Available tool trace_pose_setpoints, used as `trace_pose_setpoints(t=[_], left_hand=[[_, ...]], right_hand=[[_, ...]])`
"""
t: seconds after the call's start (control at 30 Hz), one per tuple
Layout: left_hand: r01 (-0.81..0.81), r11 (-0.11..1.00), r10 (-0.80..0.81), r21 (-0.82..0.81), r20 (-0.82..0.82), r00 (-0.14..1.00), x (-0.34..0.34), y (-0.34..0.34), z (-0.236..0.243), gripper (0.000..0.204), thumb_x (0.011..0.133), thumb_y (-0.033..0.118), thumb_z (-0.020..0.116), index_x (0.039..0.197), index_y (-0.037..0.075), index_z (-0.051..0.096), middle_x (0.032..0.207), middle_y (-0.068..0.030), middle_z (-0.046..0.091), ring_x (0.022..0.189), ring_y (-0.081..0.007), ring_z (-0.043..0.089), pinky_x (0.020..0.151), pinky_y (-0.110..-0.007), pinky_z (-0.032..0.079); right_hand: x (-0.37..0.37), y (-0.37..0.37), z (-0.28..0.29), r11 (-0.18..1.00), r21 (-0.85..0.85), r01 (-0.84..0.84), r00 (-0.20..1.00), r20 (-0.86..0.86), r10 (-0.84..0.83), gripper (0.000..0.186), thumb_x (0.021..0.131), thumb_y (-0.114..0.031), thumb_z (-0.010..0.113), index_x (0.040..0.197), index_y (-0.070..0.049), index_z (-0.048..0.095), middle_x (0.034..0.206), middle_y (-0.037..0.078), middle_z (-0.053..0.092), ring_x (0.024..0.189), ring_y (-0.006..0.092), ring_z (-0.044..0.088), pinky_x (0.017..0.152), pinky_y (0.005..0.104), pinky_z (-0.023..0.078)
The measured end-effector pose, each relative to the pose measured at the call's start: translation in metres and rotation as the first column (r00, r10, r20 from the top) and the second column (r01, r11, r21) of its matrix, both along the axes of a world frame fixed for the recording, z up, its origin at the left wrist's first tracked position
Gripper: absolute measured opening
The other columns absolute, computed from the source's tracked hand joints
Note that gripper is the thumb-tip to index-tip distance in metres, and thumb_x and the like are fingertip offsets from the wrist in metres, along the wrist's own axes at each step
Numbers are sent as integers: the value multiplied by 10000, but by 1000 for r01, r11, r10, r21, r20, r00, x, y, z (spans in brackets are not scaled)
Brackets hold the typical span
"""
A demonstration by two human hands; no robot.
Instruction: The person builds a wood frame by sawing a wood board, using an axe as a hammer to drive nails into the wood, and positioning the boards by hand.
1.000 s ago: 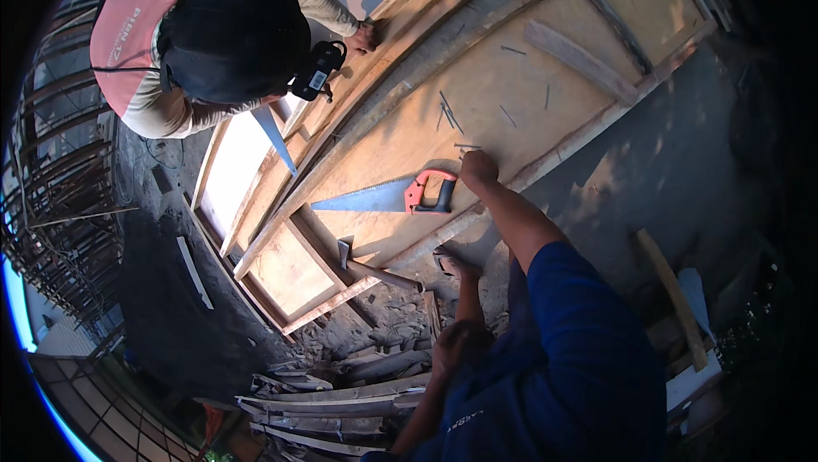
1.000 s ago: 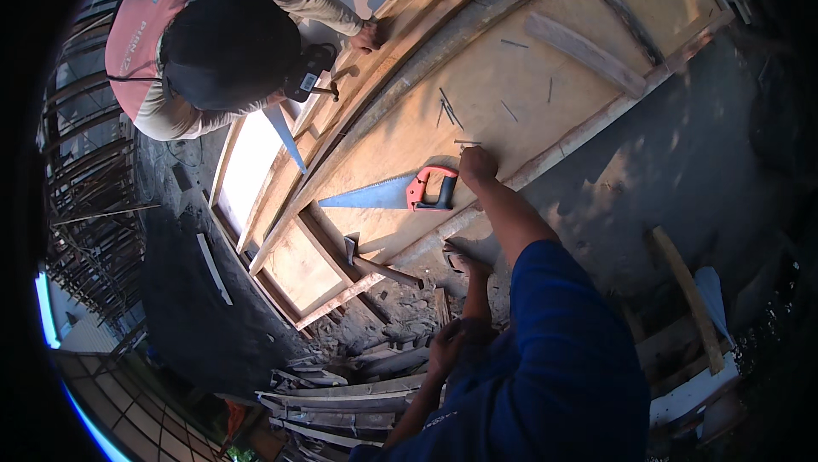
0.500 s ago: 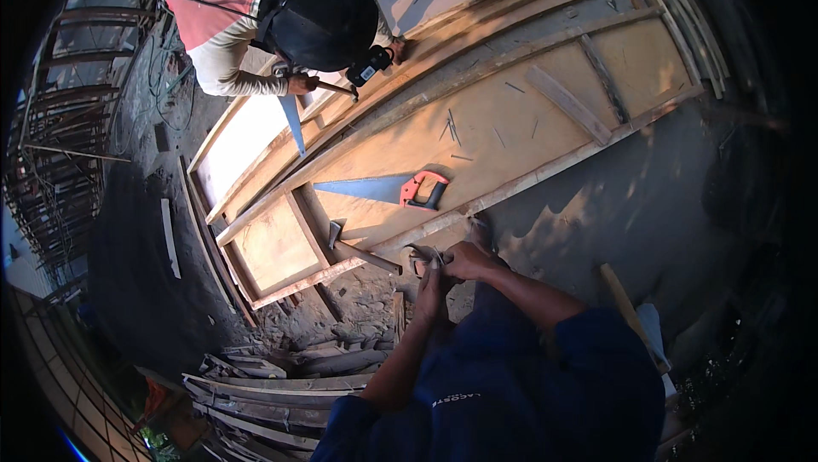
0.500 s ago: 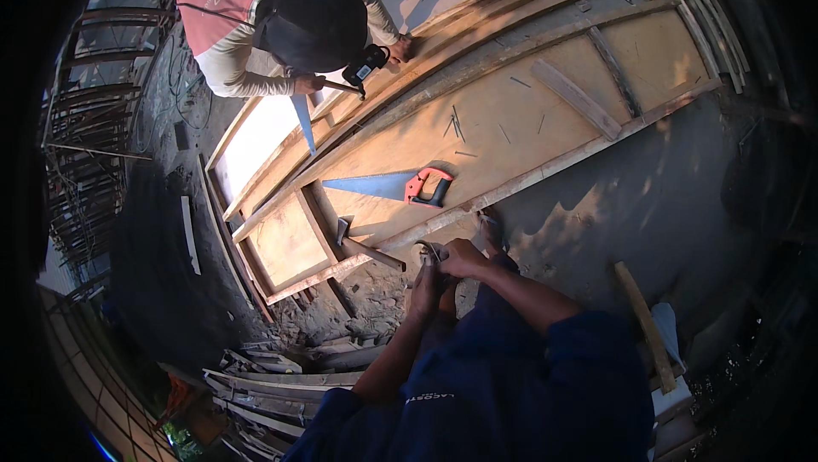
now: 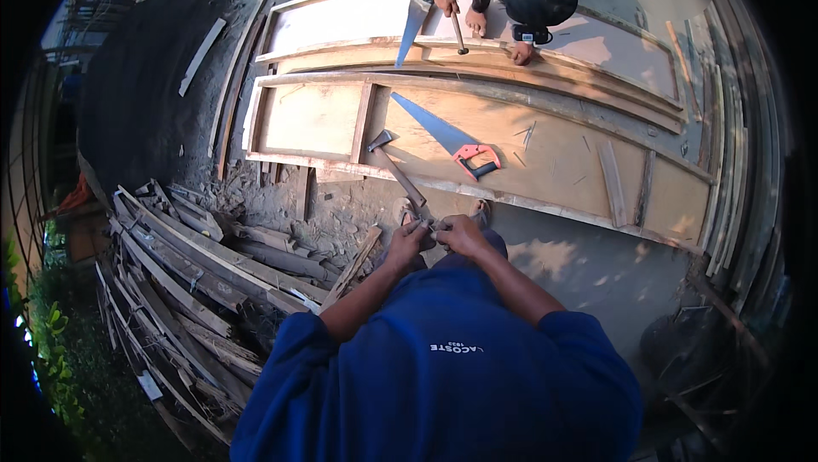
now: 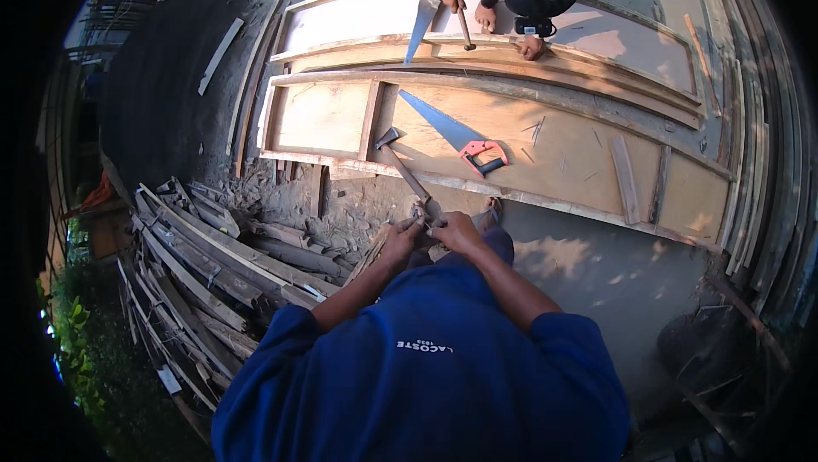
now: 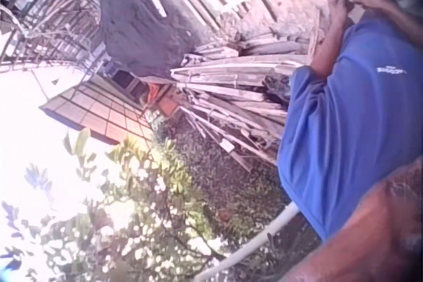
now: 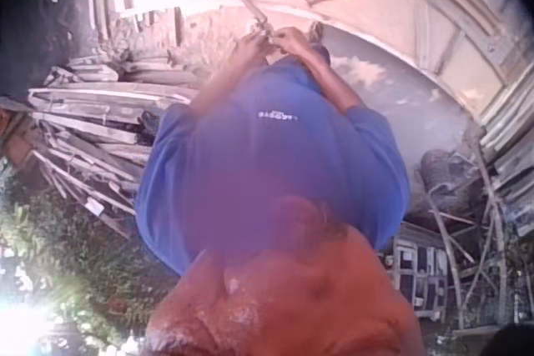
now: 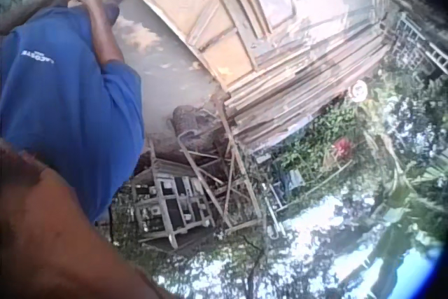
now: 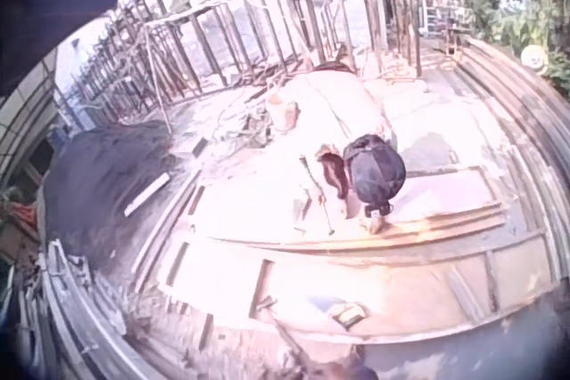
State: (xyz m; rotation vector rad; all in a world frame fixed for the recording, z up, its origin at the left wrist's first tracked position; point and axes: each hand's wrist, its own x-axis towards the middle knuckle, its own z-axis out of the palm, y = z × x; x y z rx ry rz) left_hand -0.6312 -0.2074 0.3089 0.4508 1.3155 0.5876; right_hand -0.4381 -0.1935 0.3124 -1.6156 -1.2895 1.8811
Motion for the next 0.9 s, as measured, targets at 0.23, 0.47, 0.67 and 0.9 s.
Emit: trace_pose_setpoints(t=[0.23,0.47,0.67,0.9], left_hand=[[-151,988,150,39,38,988,-61,1,18,299,1049,218,600,1189,-36,671,1074,-129,722,915,-222,732,847,-353,617],[56,996,-40,65,-234,971,-182,-9,-2,250,995,187,582,1056,-3,732,976,-63,744,859,-159,687,800,-308,534],[680,726,-635,-99,-477,608,-280,-25,-19,318,963,285,591,1129,46,717,1080,-220,715,976,-392,694,900,-452,525],[859,492,-779,-141,-512,362,-319,-49,-43,460,993,444,562,1227,62,663,1293,-226,647,1203,-401,613,1031,-500,482]], right_hand=[[-59,33,8,981,-45,-190,982,-25,189,378,910,-362,722,923,16,744,691,76,693,588,147,664,575,321,533],[-111,55,-134,970,-7,-242,849,482,215,555,824,-498,735,1075,-3,720,1061,253,723,1016,392,698,899,445,546],[-160,84,-194,914,-339,-221,680,619,394,701,813,-349,752,1364,9,507,1401,282,534,1314,427,539,1064,479,495],[-174,108,-235,914,-404,-44,753,587,296,591,837,-305,717,1331,-16,569,1327,268,638,1263,412,612,1059,486,502]])
